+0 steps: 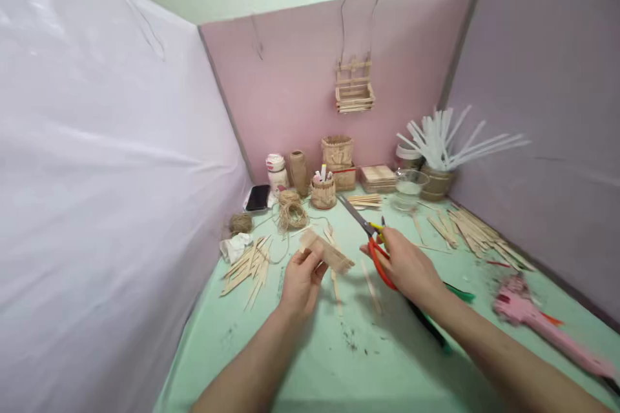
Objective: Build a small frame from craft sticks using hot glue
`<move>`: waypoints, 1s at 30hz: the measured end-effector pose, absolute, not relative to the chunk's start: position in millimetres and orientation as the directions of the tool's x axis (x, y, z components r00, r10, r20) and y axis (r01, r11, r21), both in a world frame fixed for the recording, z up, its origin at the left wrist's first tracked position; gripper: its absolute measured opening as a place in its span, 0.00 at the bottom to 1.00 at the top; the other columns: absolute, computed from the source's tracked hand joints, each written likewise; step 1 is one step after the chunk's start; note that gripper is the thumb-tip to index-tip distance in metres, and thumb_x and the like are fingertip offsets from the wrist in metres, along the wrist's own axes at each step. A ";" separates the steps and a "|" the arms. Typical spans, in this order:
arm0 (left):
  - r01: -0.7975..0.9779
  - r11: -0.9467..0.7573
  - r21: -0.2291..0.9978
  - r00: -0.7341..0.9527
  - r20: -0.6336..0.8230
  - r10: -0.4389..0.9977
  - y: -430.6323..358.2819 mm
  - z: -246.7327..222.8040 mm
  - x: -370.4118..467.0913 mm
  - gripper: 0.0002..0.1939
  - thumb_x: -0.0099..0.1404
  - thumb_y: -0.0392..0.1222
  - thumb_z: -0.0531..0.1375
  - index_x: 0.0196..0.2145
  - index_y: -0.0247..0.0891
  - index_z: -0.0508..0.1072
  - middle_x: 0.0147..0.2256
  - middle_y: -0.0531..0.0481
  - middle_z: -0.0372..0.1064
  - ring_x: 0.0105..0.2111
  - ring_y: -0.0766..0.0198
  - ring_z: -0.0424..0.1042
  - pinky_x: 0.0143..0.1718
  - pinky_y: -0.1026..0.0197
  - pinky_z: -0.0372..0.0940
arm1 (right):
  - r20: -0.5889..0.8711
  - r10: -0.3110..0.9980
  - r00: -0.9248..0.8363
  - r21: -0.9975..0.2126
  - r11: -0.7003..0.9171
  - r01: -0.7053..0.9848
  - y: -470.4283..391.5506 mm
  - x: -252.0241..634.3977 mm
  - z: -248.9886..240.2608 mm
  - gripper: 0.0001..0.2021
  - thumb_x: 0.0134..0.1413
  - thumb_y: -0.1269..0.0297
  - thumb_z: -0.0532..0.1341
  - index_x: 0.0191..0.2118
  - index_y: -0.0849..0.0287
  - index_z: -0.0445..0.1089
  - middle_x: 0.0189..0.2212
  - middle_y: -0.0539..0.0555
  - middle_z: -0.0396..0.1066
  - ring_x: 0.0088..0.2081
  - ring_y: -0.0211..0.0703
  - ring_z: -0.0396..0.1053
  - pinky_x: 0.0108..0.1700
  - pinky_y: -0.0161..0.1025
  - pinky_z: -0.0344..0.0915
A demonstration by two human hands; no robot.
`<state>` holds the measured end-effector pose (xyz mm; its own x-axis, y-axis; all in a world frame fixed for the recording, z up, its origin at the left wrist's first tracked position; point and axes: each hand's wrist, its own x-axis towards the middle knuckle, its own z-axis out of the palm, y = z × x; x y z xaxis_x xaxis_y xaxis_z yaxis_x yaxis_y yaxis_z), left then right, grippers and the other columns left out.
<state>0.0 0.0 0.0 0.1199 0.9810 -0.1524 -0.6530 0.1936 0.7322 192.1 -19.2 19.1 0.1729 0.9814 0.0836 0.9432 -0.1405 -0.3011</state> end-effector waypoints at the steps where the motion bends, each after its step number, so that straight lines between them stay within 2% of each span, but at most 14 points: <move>1: -0.654 0.192 0.731 0.118 -0.152 0.981 1.0 0.1 0.2 0.19 0.44 0.40 0.76 0.33 0.34 0.77 0.33 0.50 0.77 0.34 0.68 0.75 0.38 0.66 0.69 | 0.063 0.979 0.192 -0.281 -0.167 0.945 -12.2 198.5 14.5 0.21 0.65 0.43 0.48 0.43 0.57 0.63 0.44 0.57 0.72 0.42 0.49 0.73 0.31 0.38 0.56; 7: -0.631 0.206 0.748 0.129 -0.160 0.979 7.1 -2.1 -2.3 0.19 0.46 0.42 0.75 0.34 0.35 0.76 0.34 0.50 0.76 0.32 0.66 0.73 0.38 0.61 0.69 | -0.045 0.974 0.220 -0.225 -0.224 0.948 26.5 214.5 -14.8 0.19 0.62 0.51 0.56 0.44 0.65 0.69 0.43 0.66 0.72 0.44 0.56 0.73 0.34 0.40 0.59; 12: -0.539 0.208 0.816 0.169 -0.137 0.976 15.8 -6.6 -7.5 0.21 0.48 0.43 0.73 0.39 0.36 0.76 0.37 0.50 0.77 0.34 0.66 0.73 0.39 0.61 0.68 | -0.033 0.977 0.211 -0.268 -0.212 0.940 52.9 200.7 -32.2 0.19 0.63 0.56 0.56 0.48 0.70 0.70 0.46 0.72 0.70 0.49 0.59 0.70 0.42 0.43 0.62; 16: -0.381 0.162 0.910 0.180 -0.099 0.979 23.1 -6.9 -12.1 0.19 0.48 0.47 0.73 0.35 0.35 0.76 0.32 0.50 0.76 0.31 0.65 0.73 0.38 0.62 0.67 | 0.011 0.983 0.182 -0.339 -0.167 0.926 59.8 196.0 -30.5 0.17 0.59 0.63 0.59 0.48 0.72 0.71 0.48 0.75 0.69 0.54 0.64 0.65 0.49 0.48 0.61; 18: -0.244 0.097 0.965 0.196 -0.049 0.979 25.8 -3.5 -14.7 0.18 0.49 0.48 0.72 0.34 0.35 0.77 0.31 0.50 0.76 0.32 0.64 0.73 0.38 0.62 0.66 | 0.049 0.987 0.152 -0.390 -0.122 0.913 54.0 196.1 -22.2 0.16 0.59 0.65 0.59 0.48 0.72 0.71 0.51 0.75 0.68 0.57 0.66 0.61 0.52 0.51 0.59; 20: -0.058 0.030 0.998 0.250 -0.015 0.968 27.5 3.1 -16.7 0.16 0.51 0.47 0.70 0.36 0.35 0.78 0.33 0.49 0.77 0.34 0.62 0.73 0.39 0.61 0.66 | 0.092 0.991 0.097 -0.462 -0.044 0.886 42.9 196.7 -9.3 0.15 0.62 0.65 0.56 0.49 0.68 0.72 0.53 0.72 0.67 0.58 0.63 0.60 0.55 0.52 0.57; 22: 0.172 -0.024 0.985 0.345 -0.038 0.938 28.2 11.7 -17.0 0.13 0.54 0.46 0.67 0.36 0.35 0.78 0.33 0.49 0.77 0.32 0.62 0.72 0.35 0.62 0.64 | 0.120 0.993 0.004 -0.553 0.064 0.830 29.5 197.1 5.2 0.15 0.65 0.61 0.53 0.50 0.60 0.72 0.51 0.62 0.71 0.55 0.54 0.64 0.54 0.46 0.59; 24: 0.382 -0.149 0.912 0.445 -0.041 0.894 28.0 20.2 -14.5 0.10 0.58 0.44 0.63 0.34 0.36 0.78 0.31 0.52 0.75 0.30 0.63 0.70 0.32 0.64 0.61 | 0.124 0.987 -0.102 -0.638 0.158 0.754 17.2 197.4 16.4 0.16 0.66 0.56 0.52 0.48 0.55 0.73 0.45 0.54 0.75 0.46 0.44 0.70 0.47 0.39 0.63; 26: 0.496 -0.279 0.822 0.510 -0.016 0.860 27.3 26.5 -9.2 0.08 0.60 0.42 0.59 0.30 0.36 0.77 0.27 0.54 0.72 0.28 0.65 0.67 0.30 0.64 0.57 | 0.119 0.978 -0.172 -0.778 0.200 0.596 8.3 197.7 20.6 0.13 0.60 0.54 0.58 0.42 0.55 0.75 0.37 0.50 0.76 0.38 0.40 0.70 0.40 0.36 0.64; 28: 0.542 -0.375 0.752 0.564 0.006 0.826 26.7 29.8 -2.8 0.11 0.62 0.40 0.57 0.26 0.37 0.75 0.24 0.55 0.69 0.27 0.66 0.66 0.30 0.64 0.56 | 0.114 0.976 -0.184 -0.902 0.179 0.393 3.0 198.4 17.4 0.10 0.51 0.56 0.66 0.33 0.58 0.75 0.30 0.49 0.74 0.33 0.40 0.68 0.36 0.36 0.62; 30: 0.530 -0.426 0.733 0.578 0.055 0.814 27.4 30.6 1.5 0.09 0.62 0.41 0.58 0.29 0.38 0.76 0.27 0.54 0.72 0.31 0.64 0.69 0.33 0.63 0.59 | 0.104 0.985 -0.137 -0.960 0.136 0.245 0.2 200.0 9.7 0.11 0.45 0.57 0.68 0.26 0.59 0.72 0.24 0.48 0.70 0.30 0.39 0.65 0.34 0.37 0.60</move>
